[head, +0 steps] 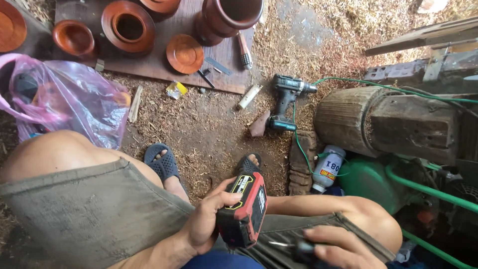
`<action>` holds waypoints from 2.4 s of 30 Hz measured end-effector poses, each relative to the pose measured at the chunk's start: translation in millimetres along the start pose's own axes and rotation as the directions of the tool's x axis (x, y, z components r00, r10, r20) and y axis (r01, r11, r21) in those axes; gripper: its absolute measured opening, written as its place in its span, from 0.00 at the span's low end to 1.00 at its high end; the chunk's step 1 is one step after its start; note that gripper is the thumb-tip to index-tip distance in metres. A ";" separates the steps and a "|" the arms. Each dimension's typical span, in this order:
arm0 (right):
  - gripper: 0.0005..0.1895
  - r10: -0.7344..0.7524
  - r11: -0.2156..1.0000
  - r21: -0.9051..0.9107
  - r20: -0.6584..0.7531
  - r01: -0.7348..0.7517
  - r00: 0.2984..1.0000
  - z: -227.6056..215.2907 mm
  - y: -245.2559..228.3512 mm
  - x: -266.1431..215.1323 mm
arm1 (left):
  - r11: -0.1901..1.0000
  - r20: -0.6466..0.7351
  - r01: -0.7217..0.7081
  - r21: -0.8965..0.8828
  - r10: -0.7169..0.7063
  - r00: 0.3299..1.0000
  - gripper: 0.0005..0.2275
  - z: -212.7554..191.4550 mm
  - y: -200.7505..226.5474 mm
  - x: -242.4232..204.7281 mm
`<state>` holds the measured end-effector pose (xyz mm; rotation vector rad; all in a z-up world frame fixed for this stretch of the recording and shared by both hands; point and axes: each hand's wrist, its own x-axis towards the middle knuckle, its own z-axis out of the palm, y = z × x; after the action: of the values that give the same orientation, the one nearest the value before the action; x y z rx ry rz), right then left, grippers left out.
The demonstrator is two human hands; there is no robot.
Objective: The person sits on the workshop floor and works on a cordless drill battery pack, prying open its casing and handling its internal components. They pick up a drill chuck, fit it onto the battery pack, and reach to adjust a green cable near the machine before returning to handling the battery and chuck in their lap.
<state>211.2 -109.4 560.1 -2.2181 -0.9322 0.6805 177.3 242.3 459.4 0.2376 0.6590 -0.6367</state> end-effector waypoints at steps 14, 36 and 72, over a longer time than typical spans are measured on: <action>0.19 0.115 0.963 0.266 -0.280 -0.039 0.953 36.1 -83.3 89.6 | 0.990 -0.021 0.121 0.068 -0.120 0.993 0.31 3.8 0.3 -7.3; 0.15 0.081 0.984 0.175 -0.225 -0.041 0.971 40.8 -79.3 80.9 | 0.954 -0.114 -0.001 0.298 0.037 0.993 0.31 3.7 1.7 -8.4; 0.34 0.449 0.753 0.406 0.258 -0.518 0.855 66.1 21.4 -44.3 | 0.932 -0.021 0.063 0.357 -0.059 0.998 0.29 -1.3 -26.3 17.0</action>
<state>149.7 -131.8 510.1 -1.9813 -0.1858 1.1823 170.7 214.1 447.4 0.5621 0.5580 -0.8153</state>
